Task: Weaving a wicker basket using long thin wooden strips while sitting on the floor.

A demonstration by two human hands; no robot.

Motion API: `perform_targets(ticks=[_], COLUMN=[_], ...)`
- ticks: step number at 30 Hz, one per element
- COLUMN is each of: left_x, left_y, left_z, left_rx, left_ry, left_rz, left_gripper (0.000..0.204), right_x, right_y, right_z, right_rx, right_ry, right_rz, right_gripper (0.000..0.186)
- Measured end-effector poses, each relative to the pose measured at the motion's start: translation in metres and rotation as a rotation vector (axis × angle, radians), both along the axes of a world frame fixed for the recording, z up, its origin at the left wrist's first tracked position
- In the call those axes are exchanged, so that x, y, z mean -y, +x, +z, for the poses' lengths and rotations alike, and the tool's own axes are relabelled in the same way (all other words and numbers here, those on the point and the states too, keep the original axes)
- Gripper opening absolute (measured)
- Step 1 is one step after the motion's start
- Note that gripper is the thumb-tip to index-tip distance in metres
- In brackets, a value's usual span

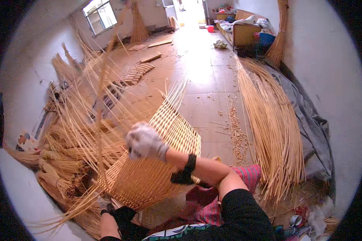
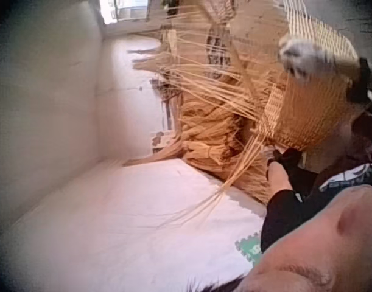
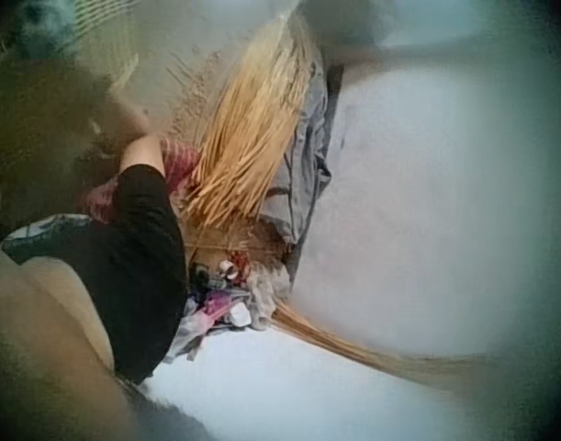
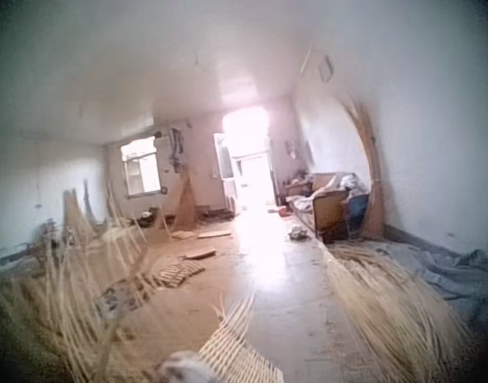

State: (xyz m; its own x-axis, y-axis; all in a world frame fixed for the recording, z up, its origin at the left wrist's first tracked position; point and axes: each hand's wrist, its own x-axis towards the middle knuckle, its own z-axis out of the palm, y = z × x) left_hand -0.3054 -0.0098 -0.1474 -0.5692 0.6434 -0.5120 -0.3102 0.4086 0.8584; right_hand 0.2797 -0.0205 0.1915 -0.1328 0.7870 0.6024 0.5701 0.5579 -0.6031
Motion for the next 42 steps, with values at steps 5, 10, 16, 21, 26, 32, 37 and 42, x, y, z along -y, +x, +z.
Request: perform_targets(ticks=[5,10,16,21,26,32,37,42], left_x=[0.027,0.041,-0.009,-0.089,-0.128,-0.091,-0.102,-0.144], left_y=[-0.025,0.005,0.064,0.147,0.249,0.268,0.267,0.281], left_z=[-0.005,0.018,0.082,0.130,0.144,0.160,0.147,0.132], left_rx=[-0.487,-0.856,0.407,-0.581,-0.911,-1.199,-1.138,-1.039], left_ry=[-0.084,0.450,0.365,-0.124,-0.130,0.058,-0.171,-0.285], left_rz=[-0.586,-0.622,-0.485,-0.593,-0.628,-0.825,-0.730,-0.719], left_gripper=[0.061,0.046,0.061,0.072,0.084,0.092,0.101,0.103], right_x=[0.089,0.127,0.127,0.108,0.073,-0.027,-0.072,-0.087], right_y=[-0.049,-0.022,0.033,0.104,0.185,0.234,0.231,0.245], right_z=[-0.007,-0.032,-0.067,-0.112,-0.158,-0.176,-0.172,-0.185], right_rx=[0.071,-0.037,-0.442,-0.864,-0.494,0.038,-0.025,-0.276], right_ry=[0.159,0.045,-0.270,-0.397,-0.385,-0.422,-0.508,-0.588], right_rz=[-0.219,-0.258,-0.327,-0.317,-0.762,-0.854,-0.729,-0.716], right_gripper=[0.026,0.026,0.037,0.049,0.046,0.050,0.051,0.048])
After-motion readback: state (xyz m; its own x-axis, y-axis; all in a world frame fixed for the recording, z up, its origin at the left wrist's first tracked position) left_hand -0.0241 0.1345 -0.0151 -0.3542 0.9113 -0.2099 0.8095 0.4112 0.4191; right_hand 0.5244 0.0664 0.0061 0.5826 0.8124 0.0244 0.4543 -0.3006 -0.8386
